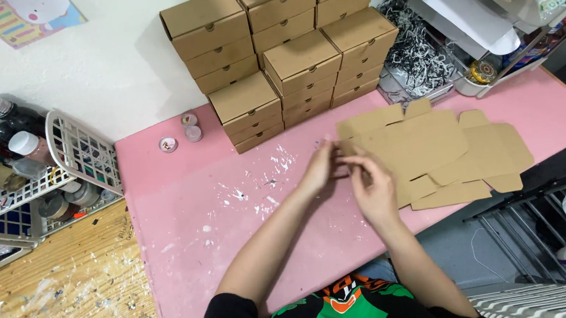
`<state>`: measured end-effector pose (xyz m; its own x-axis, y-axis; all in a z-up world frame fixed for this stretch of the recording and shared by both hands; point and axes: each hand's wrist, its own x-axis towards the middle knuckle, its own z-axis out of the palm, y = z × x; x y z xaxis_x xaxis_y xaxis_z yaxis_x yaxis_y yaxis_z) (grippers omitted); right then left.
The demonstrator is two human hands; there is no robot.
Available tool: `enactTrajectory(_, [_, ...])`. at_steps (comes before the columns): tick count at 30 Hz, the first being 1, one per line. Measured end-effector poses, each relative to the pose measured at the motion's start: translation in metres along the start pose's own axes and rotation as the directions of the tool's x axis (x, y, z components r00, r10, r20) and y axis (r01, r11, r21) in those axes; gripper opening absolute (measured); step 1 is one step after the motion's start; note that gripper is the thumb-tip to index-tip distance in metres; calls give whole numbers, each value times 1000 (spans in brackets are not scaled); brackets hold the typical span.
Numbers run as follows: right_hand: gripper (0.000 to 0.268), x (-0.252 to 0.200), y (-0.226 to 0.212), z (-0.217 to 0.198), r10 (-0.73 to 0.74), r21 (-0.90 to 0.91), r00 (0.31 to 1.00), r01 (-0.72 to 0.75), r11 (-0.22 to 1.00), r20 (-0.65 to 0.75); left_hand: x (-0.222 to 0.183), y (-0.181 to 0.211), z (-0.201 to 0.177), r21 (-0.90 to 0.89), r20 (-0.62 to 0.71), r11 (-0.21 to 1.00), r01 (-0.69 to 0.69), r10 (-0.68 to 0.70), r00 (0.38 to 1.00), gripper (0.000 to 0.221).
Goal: Folding small cardboard boxes and filling them with shredded packing material and small product items.
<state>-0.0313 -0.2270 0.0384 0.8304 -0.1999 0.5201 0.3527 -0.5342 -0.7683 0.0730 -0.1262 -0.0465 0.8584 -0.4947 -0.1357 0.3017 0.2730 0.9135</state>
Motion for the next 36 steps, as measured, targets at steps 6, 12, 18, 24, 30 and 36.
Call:
enactTrajectory(6, [31, -14, -17, 3, -29, 124, 951, -10, 992, 308, -32, 30, -46, 11, -86, 983, 183, -182, 980, 40])
enactTrajectory(12, [59, -5, -6, -23, -169, -119, 956, 201, 972, 240, -59, 23, -116, 179, -298, 977, 118, -61, 953, 31])
enactTrajectory(18, [74, -9, 53, -37, -105, -365, 978, 166, 916, 181, -82, -11, -156, 202, -384, 978, 43, 38, 923, 27])
enactTrajectory(24, [51, -2, 94, -53, -7, -408, 988, 71, 910, 155, -90, 2, -144, 157, -379, 988, 3, 57, 924, 29])
enactTrajectory(30, [44, -17, 78, -31, -3, -292, 1000, -6, 956, -30, -96, 10, -120, 3, -406, 982, -189, 174, 897, 46])
enactTrajectory(36, [79, -43, 86, 13, 191, 493, 976, -117, 862, -103, -107, 13, -99, -47, -348, 928, -368, 330, 877, 56])
